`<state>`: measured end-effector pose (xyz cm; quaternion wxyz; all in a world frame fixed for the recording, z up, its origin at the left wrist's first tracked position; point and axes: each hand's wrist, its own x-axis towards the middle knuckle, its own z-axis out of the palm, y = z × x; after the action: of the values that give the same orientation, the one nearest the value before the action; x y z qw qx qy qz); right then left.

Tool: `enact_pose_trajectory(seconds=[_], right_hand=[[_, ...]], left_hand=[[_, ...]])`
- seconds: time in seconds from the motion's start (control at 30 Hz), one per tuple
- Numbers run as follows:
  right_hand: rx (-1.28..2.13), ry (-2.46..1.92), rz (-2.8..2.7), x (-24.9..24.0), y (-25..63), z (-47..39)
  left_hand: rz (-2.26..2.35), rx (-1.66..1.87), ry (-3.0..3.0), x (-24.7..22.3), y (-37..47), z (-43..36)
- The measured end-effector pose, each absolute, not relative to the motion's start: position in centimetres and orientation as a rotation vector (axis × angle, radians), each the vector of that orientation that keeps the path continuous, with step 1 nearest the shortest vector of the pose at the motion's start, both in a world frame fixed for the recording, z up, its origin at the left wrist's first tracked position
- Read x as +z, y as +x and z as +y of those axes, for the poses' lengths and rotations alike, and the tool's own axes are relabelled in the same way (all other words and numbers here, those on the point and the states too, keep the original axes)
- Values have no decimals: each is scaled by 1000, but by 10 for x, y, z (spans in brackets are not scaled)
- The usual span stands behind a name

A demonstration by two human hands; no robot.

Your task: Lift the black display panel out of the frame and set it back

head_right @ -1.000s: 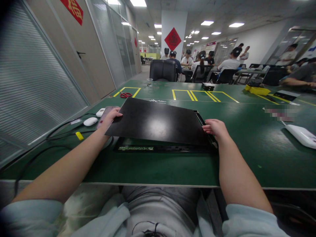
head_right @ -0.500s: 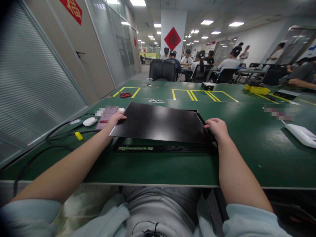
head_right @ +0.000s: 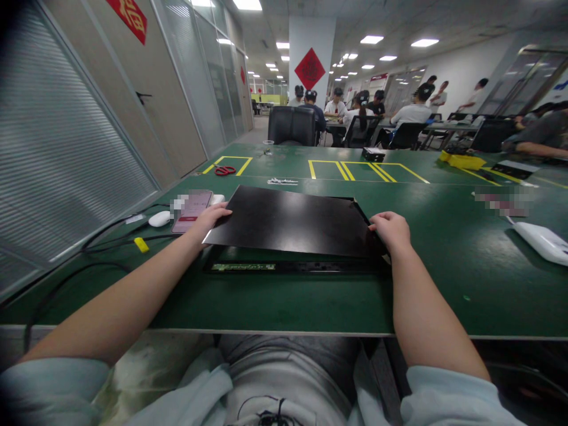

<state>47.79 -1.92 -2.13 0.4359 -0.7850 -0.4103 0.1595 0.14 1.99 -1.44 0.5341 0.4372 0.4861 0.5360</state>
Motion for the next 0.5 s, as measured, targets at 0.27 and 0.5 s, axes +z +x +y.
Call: enact_pose_trajectory(seconds=[0.27,0.5], right_hand=[[332,-2100,-1053,-8,468,-26],[263,-2167,-1127,-3,462,-29]], left_hand=[[1149,1279,1045,-12,10,8],[1180,1211,1040,-8,8,9]])
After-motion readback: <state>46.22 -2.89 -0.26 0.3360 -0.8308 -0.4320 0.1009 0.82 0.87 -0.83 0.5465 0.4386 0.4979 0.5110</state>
